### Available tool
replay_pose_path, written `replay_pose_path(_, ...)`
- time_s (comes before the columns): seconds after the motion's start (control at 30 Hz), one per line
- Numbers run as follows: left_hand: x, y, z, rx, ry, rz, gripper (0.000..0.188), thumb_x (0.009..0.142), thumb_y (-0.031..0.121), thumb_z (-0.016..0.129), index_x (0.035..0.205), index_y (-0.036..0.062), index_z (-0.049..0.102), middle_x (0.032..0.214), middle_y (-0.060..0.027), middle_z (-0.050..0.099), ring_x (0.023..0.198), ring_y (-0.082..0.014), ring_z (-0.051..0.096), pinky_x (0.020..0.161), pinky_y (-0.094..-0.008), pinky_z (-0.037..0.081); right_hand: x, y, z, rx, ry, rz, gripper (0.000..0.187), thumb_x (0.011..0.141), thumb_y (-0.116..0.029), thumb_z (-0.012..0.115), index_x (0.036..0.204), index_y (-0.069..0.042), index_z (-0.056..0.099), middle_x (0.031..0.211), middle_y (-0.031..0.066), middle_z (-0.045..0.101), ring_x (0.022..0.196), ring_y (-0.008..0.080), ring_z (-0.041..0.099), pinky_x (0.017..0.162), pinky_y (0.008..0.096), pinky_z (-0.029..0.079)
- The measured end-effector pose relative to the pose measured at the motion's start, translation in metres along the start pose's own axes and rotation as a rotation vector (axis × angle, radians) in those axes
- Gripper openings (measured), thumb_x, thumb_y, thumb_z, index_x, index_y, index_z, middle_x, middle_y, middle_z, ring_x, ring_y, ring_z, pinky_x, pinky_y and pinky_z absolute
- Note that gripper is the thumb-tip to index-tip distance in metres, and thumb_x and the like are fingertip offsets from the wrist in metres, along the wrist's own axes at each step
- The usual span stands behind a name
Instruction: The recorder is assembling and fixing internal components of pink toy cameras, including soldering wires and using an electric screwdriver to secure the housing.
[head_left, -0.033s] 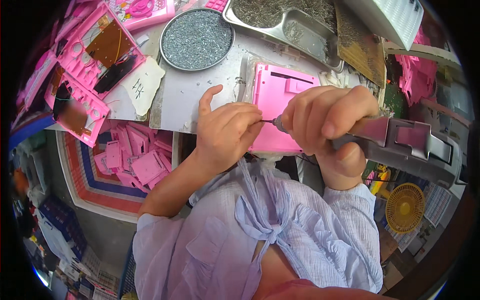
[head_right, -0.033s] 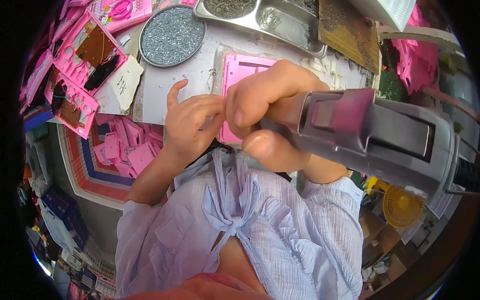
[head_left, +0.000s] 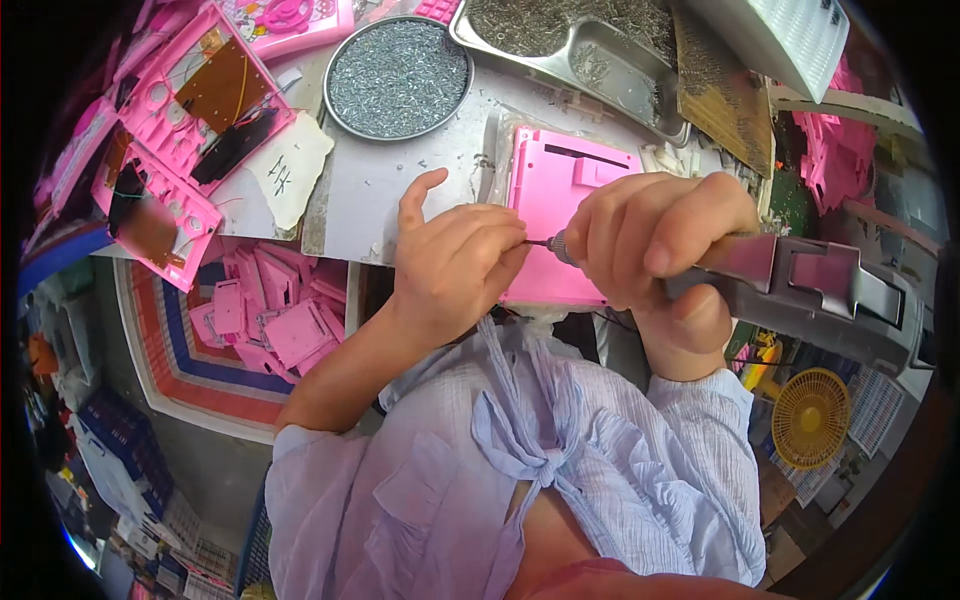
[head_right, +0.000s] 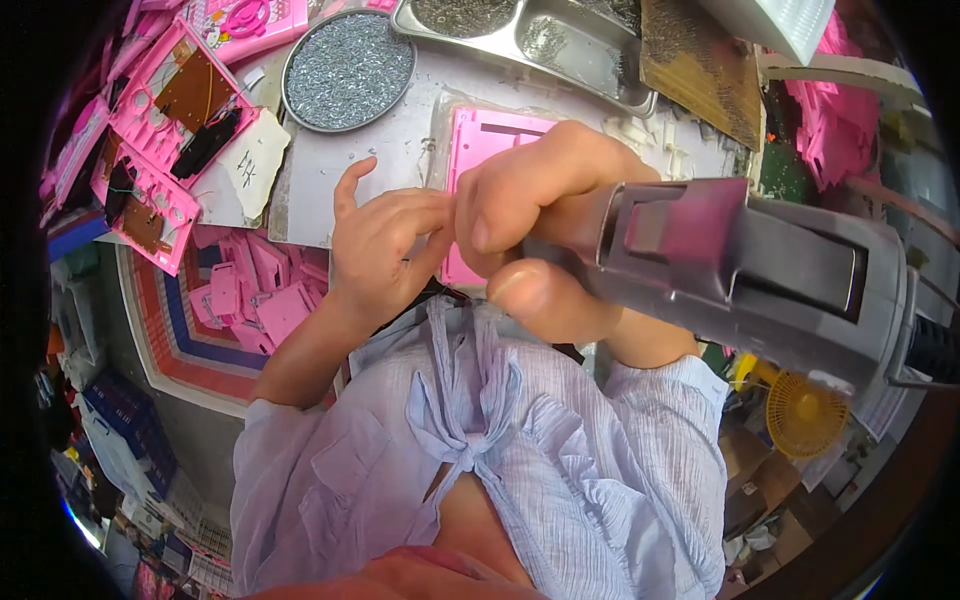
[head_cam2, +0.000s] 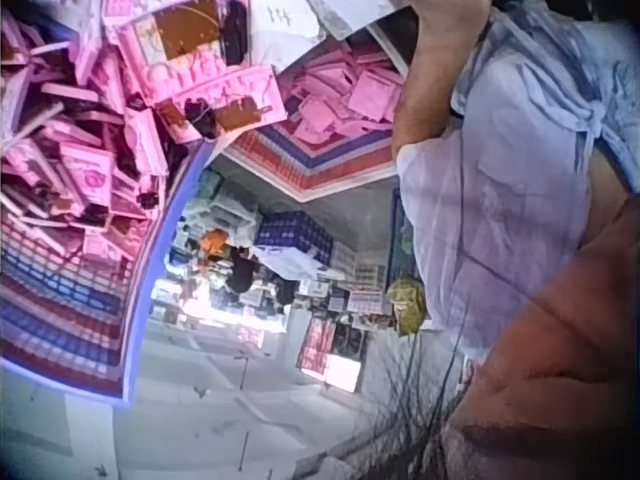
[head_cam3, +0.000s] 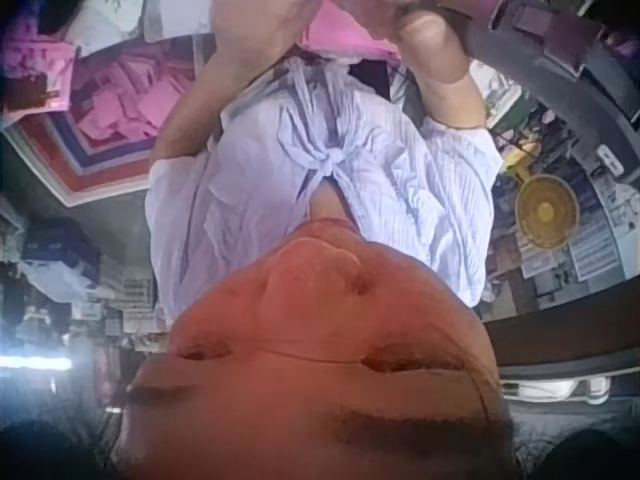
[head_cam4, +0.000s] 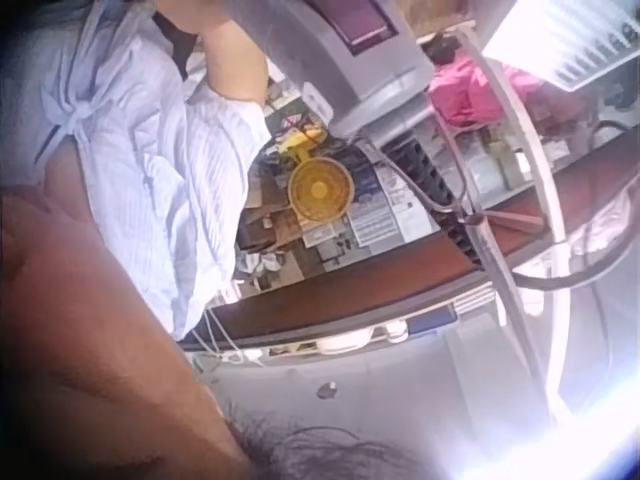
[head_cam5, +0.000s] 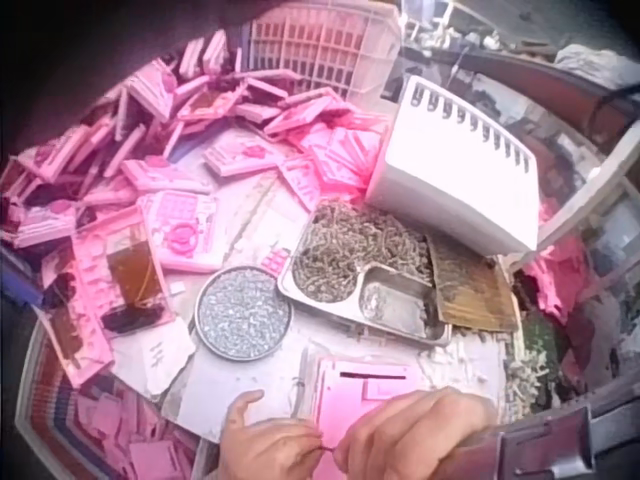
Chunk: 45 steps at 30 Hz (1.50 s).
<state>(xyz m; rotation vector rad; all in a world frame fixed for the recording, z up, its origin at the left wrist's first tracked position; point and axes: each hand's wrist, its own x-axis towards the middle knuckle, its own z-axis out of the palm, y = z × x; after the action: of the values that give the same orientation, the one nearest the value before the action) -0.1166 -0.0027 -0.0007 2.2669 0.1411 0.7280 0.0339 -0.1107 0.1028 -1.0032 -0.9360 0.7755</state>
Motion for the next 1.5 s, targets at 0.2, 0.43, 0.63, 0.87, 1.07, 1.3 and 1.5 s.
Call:
replay_pose_path(0.2,0.057,-0.079,-0.053,0.474,0.087,-0.156,0.023,0.084,0.026,0.078,0.102,0.0124,0.075,0.121,-0.0058,0.068,0.115,-0.0273,0.061,0.105,-0.0524,0.034,0.0,0.005,-0.008,0.064,-0.075,-0.041,0.031,0.095,-0.03,0.071,0.103,-0.007,0.052,0.062,0.001,0.051,0.051,0.0133,0.048,0.051,0.0322,0.042)
replay_pose_path(0.43,0.061,-0.111,-0.046,0.666,0.066,-0.105,0.015,0.084,0.03,0.078,0.087,0.0146,0.078,0.103,0.0005,0.07,0.106,-0.0242,0.061,0.098,-0.0509,0.036,-0.018,0.017,-0.009,0.098,-0.181,-0.028,0.026,0.093,-0.01,0.07,0.108,-0.001,0.051,0.075,0.0089,0.058,0.062,0.0142,0.054,0.058,0.0304,0.045)
replay_pose_path(0.63,0.062,-0.122,-0.038,0.701,0.105,-0.055,0.02,0.089,0.029,0.073,0.083,0.0105,0.074,0.089,-0.0008,0.07,0.095,-0.0243,0.063,0.09,-0.0476,0.039,-0.019,0.025,0.002,-0.151,-0.158,0.034,0.023,0.094,-0.019,0.072,0.096,-0.007,0.052,0.062,0.0032,0.052,0.05,0.0154,0.05,0.049,0.034,0.042)
replay_pose_path(0.87,0.059,-0.091,-0.047,0.415,-0.072,-0.135,0.018,0.092,0.025,0.069,0.083,0.0097,0.067,0.086,-0.0028,0.067,0.086,-0.0249,0.062,0.082,-0.0449,0.04,-0.015,0.047,0.006,-0.232,-0.297,-0.197,0.018,0.086,0.003,0.069,0.09,-0.001,0.052,0.064,0.0081,0.055,0.05,0.0204,0.054,0.047,0.0352,0.046)
replay_pose_path(1.07,0.005,-0.024,-0.023,-0.001,-0.11,0.042,0.015,0.084,0.022,0.078,0.088,0.015,0.066,0.084,-0.0002,0.066,0.085,-0.0215,0.062,0.082,-0.0415,0.038,-0.011,0.022,0.0,-0.183,-0.191,-0.058,0.029,0.094,-0.029,0.072,0.097,-0.007,0.053,0.061,0.0011,0.053,0.047,0.0154,0.049,0.046,0.0319,0.043)
replay_pose_path(1.3,-0.022,0.003,-0.004,-0.126,0.0,0.039,0.024,0.078,0.009,0.081,0.097,0.0125,0.067,0.098,0.0,0.073,0.079,-0.0185,0.063,0.081,-0.0388,0.037,-0.014,-0.004,-0.005,0.06,-0.232,-0.166,0.035,0.097,-0.044,0.071,0.1,-0.013,0.053,0.059,-0.003,0.052,0.046,0.0104,0.048,0.043,0.0279,0.04)
replay_pose_path(1.5,-0.022,0.007,-0.001,-0.149,-0.007,0.056,0.027,0.076,0.008,0.083,0.098,0.0116,0.067,0.098,0.0008,0.073,0.077,-0.018,0.063,0.081,-0.0386,0.037,-0.028,-0.002,0.005,0.06,-0.118,-0.126,0.035,0.097,-0.043,0.071,0.099,-0.012,0.053,0.059,-0.0028,0.053,0.047,0.0114,0.05,0.045,0.0284,0.042)
